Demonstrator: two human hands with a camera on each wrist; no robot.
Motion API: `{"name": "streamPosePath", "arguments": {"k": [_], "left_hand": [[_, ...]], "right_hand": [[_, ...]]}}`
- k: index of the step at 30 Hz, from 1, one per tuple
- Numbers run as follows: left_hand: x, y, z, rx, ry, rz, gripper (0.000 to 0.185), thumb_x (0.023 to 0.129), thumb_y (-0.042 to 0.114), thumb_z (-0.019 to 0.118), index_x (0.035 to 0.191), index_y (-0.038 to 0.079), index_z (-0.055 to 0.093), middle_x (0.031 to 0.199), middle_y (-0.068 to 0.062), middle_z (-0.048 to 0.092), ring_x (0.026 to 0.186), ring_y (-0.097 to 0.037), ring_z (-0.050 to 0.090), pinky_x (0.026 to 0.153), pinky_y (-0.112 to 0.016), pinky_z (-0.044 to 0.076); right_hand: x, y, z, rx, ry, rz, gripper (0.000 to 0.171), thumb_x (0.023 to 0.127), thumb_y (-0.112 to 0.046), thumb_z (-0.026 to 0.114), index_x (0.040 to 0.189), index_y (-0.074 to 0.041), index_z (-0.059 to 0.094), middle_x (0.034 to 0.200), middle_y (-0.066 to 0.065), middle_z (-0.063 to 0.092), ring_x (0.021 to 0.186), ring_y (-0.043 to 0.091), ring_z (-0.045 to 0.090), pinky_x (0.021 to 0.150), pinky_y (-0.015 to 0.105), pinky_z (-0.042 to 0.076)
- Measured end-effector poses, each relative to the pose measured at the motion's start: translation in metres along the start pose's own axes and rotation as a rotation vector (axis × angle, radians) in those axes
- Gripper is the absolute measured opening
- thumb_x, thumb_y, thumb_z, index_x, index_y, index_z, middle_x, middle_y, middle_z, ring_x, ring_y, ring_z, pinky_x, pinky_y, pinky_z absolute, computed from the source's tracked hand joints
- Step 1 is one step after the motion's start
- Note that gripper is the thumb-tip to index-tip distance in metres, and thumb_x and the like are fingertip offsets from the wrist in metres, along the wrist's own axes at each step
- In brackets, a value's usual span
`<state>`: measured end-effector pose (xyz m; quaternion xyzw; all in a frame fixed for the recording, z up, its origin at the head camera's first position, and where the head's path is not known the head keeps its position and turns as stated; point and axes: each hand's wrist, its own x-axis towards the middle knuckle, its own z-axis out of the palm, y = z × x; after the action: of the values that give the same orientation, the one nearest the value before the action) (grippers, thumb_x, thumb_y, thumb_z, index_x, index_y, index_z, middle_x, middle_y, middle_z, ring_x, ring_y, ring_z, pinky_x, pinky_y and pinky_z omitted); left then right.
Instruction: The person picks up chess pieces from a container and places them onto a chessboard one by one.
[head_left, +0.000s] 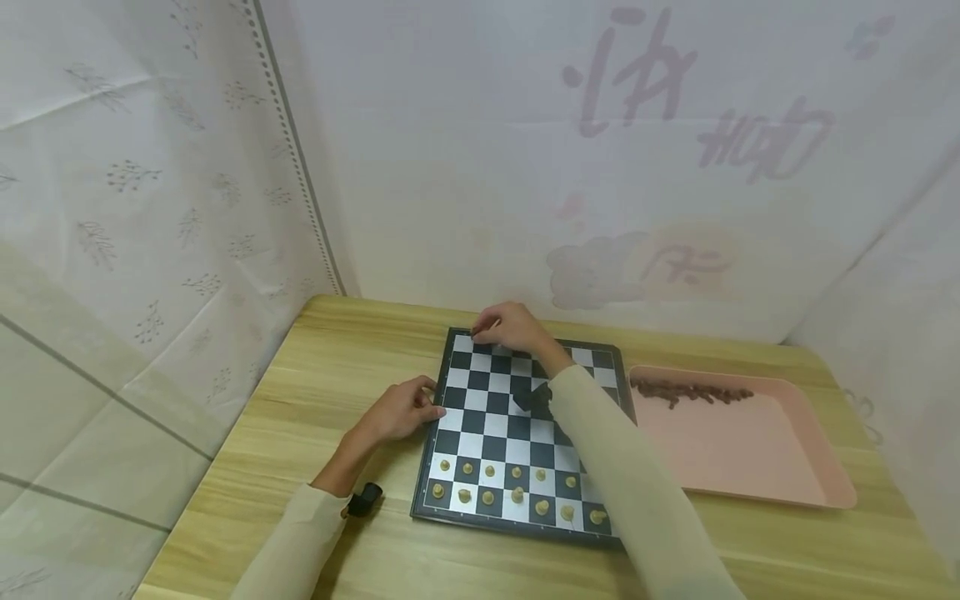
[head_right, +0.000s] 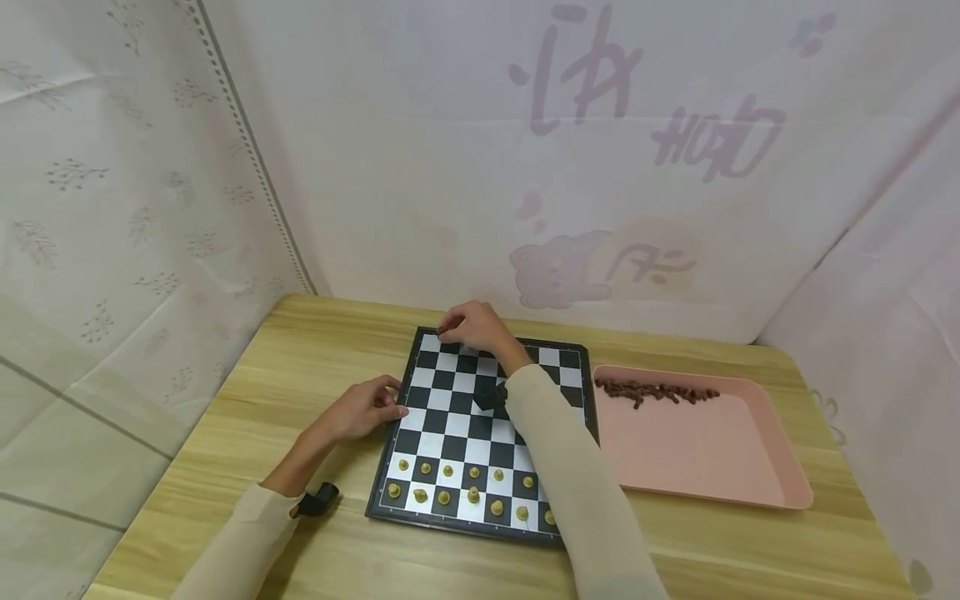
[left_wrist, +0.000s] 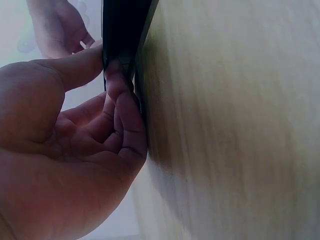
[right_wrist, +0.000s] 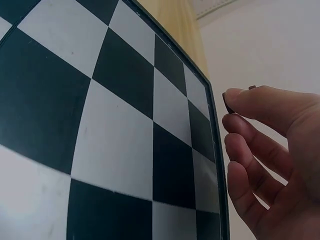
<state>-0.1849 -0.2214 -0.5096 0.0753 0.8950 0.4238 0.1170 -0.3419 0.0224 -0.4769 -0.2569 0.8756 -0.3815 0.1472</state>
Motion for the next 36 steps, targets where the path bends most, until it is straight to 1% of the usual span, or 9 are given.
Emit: {"name": "streamPosePath", "arguments": {"k": [5, 10, 15, 18, 24, 26, 29, 36], "left_hand": [[-0.001, 0.000, 0.000, -0.006, -0.011, -0.004, 0.043, 0.103, 0.016, 0.080, 0.136, -0.005, 0.064, 0.085, -0.001, 0.069, 0.072, -0.015, 0.059, 0.066, -0.031, 0.047], [0.000, 0.001, 0.001, -0.004, -0.014, -0.005, 0.041, 0.103, 0.016, 0.080, 0.135, -0.004, 0.065, 0.086, -0.001, 0.069, 0.073, -0.015, 0.059, 0.067, -0.031, 0.047], [-0.001, 0.002, 0.001, 0.001, -0.014, -0.006, 0.041, 0.103, 0.016, 0.080, 0.135, -0.004, 0.065, 0.087, -0.002, 0.069, 0.073, -0.016, 0.059, 0.066, -0.030, 0.046], [-0.002, 0.003, 0.001, 0.002, -0.012, -0.019, 0.040, 0.103, 0.016, 0.080, 0.135, -0.004, 0.065, 0.087, -0.002, 0.069, 0.073, -0.016, 0.058, 0.066, -0.030, 0.045], [-0.003, 0.003, 0.000, 0.005, -0.008, -0.018, 0.039, 0.103, 0.016, 0.080, 0.134, -0.003, 0.065, 0.085, -0.001, 0.068, 0.072, -0.016, 0.058, 0.065, -0.031, 0.045], [-0.002, 0.003, 0.000, 0.006, -0.009, -0.015, 0.038, 0.103, 0.016, 0.080, 0.133, -0.002, 0.066, 0.085, -0.001, 0.068, 0.071, -0.016, 0.058, 0.065, -0.031, 0.045], [-0.002, 0.003, 0.000, 0.012, -0.014, -0.014, 0.038, 0.103, 0.017, 0.080, 0.133, -0.002, 0.066, 0.084, 0.000, 0.069, 0.071, -0.015, 0.058, 0.065, -0.031, 0.045], [-0.002, 0.003, -0.001, 0.016, -0.019, -0.022, 0.040, 0.102, 0.018, 0.081, 0.133, -0.002, 0.066, 0.084, -0.001, 0.069, 0.072, -0.016, 0.058, 0.067, -0.031, 0.046]], "right_hand": [[0.008, 0.000, 0.008, -0.034, -0.010, -0.034, 0.016, 0.099, -0.018, 0.084, 0.111, -0.010, 0.083, 0.107, 0.001, 0.080, 0.101, 0.024, 0.070, 0.085, 0.040, 0.057], [0.012, 0.002, 0.012, -0.051, -0.016, -0.028, 0.014, 0.098, -0.017, 0.085, 0.111, -0.010, 0.084, 0.106, 0.001, 0.080, 0.103, 0.023, 0.071, 0.088, 0.041, 0.057], [0.014, 0.003, 0.015, -0.053, -0.020, -0.025, 0.012, 0.098, -0.018, 0.086, 0.107, -0.011, 0.084, 0.104, 0.000, 0.080, 0.101, 0.023, 0.070, 0.086, 0.040, 0.056], [0.016, 0.004, 0.016, -0.065, -0.021, -0.034, 0.010, 0.098, -0.017, 0.085, 0.105, -0.012, 0.084, 0.103, -0.001, 0.080, 0.099, 0.021, 0.069, 0.085, 0.038, 0.056], [0.015, 0.002, 0.018, -0.081, -0.008, -0.052, 0.008, 0.096, -0.014, 0.086, 0.103, -0.011, 0.085, 0.097, -0.001, 0.079, 0.088, 0.018, 0.066, 0.080, 0.035, 0.053], [0.014, 0.003, 0.018, -0.073, -0.007, -0.054, 0.010, 0.095, -0.013, 0.087, 0.105, -0.010, 0.084, 0.093, -0.001, 0.078, 0.085, 0.017, 0.064, 0.077, 0.033, 0.051], [0.013, 0.003, 0.016, -0.054, -0.015, -0.048, 0.016, 0.095, -0.012, 0.087, 0.110, -0.008, 0.083, 0.091, 0.000, 0.076, 0.084, 0.017, 0.064, 0.076, 0.032, 0.051], [0.008, 0.010, 0.009, -0.058, -0.036, -0.029, 0.034, 0.093, -0.012, 0.087, 0.125, -0.007, 0.078, 0.098, 0.002, 0.076, 0.091, 0.020, 0.068, 0.081, 0.035, 0.055]]}}
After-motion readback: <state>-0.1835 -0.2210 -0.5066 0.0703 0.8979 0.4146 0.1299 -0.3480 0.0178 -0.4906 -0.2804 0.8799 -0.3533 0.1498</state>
